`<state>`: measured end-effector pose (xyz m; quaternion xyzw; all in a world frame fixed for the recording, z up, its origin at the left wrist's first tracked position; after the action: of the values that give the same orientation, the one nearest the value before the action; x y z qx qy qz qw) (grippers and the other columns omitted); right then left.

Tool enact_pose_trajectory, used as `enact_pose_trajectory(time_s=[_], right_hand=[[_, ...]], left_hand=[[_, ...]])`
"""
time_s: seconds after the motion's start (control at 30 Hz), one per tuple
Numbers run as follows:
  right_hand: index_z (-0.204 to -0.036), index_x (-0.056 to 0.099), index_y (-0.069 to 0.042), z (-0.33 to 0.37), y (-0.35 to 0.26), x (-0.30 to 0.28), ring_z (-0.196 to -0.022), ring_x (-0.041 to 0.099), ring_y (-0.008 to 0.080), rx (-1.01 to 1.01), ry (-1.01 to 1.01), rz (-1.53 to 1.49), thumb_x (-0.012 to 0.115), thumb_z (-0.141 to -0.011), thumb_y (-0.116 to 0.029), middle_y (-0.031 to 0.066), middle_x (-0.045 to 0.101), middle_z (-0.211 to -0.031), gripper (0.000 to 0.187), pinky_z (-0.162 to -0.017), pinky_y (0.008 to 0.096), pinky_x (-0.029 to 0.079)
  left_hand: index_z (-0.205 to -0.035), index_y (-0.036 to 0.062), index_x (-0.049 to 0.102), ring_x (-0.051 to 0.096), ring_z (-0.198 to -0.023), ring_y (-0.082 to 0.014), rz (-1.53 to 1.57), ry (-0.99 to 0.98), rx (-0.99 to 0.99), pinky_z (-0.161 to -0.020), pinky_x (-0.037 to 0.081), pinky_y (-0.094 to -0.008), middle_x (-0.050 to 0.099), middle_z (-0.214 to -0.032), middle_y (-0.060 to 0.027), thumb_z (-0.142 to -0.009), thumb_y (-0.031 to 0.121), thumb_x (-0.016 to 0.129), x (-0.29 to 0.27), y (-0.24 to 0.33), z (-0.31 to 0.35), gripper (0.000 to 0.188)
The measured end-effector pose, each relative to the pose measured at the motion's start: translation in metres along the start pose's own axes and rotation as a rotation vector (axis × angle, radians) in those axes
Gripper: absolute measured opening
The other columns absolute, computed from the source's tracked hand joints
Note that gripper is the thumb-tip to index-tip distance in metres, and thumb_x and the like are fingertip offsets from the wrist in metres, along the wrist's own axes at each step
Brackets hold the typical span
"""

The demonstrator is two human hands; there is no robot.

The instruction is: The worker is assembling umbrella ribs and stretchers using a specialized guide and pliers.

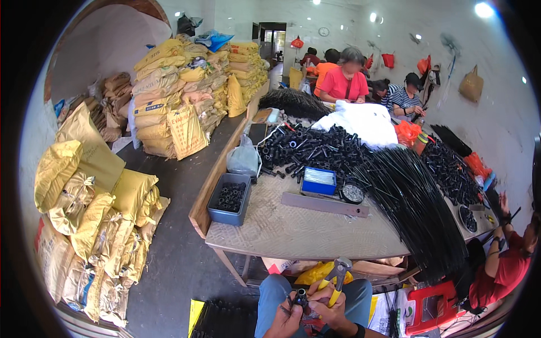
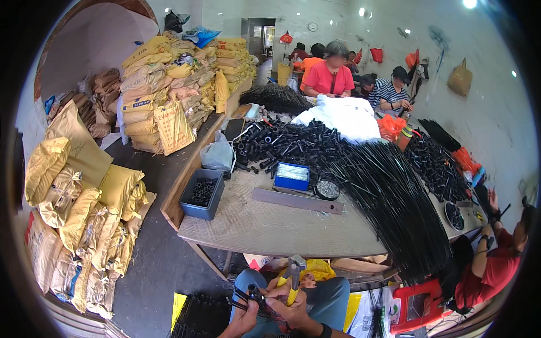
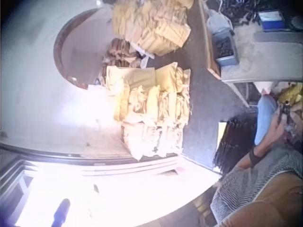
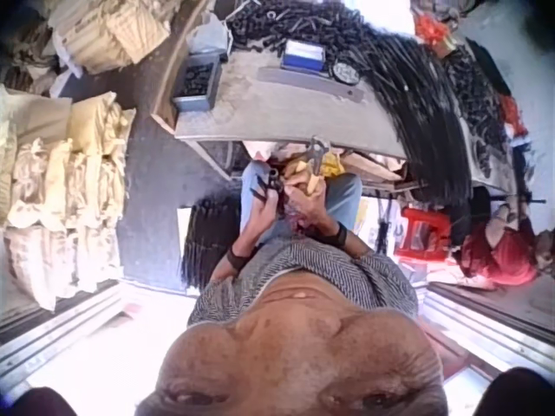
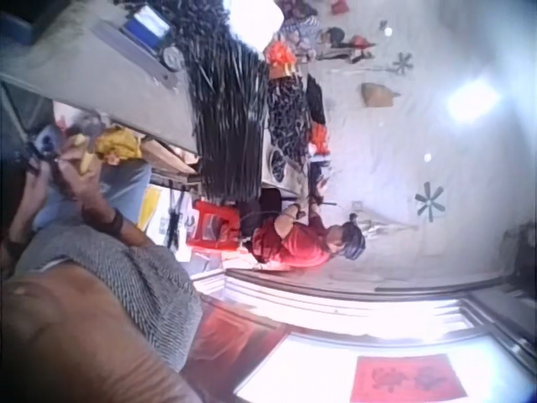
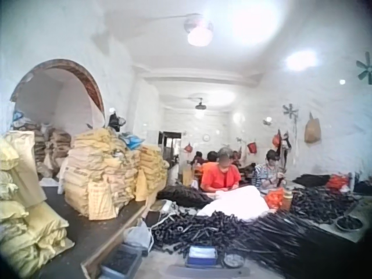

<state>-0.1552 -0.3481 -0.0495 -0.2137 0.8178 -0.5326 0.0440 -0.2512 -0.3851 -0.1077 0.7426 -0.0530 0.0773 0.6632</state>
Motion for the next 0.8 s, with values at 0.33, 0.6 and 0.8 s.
enact_pose_trajectory(time_s=[0.33,0.6,0.8], right_hand=[[-0.081,0.062,0.002,-0.011,0.017,0.020,-0.079,0.053,0.0160,0.119,-0.061,0.043,0.063,-0.071,0.003,0.0120,0.055,-0.089,0.010,-0.071,0.0277,0.042],[-0.082,0.064,0.001,-0.009,0.037,0.043,-0.080,0.054,0.0149,0.216,-0.191,0.081,0.066,-0.071,-0.001,0.0083,0.056,-0.089,0.011,-0.072,0.0265,0.042],[-0.083,0.063,-0.002,-0.002,0.042,0.048,-0.078,0.055,0.0175,0.158,-0.147,0.153,0.066,-0.071,-0.001,0.0077,0.056,-0.086,0.012,-0.070,0.0278,0.043]], left_hand=[[-0.106,-0.0025,0.045,0.043,-0.089,-0.0134,-0.008,0.005,0.136,-0.079,0.035,-0.0289,0.049,-0.095,-0.0078,-0.090,0.021,0.035,-0.025,-0.001,0.001,0.029],[-0.113,-0.0057,0.042,0.048,-0.095,-0.0263,-0.052,0.237,-0.216,-0.083,0.040,-0.0366,0.049,-0.103,-0.0166,-0.086,0.012,0.035,-0.056,-0.035,0.020,0.033],[-0.110,-0.0050,0.043,0.050,-0.087,-0.0251,-0.046,0.256,-0.142,-0.073,0.043,-0.0368,0.051,-0.099,-0.0141,-0.087,0.016,0.037,-0.065,-0.028,0.024,0.032]])
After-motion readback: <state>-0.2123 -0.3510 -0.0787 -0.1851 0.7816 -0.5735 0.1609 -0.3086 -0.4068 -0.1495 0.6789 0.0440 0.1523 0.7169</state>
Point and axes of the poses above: each hand's wrist, its own z-axis away from the middle knuckle, its own x-axis out of the palm, y = z × x, the point moved 10 cm from there along -z, towards the middle knuckle
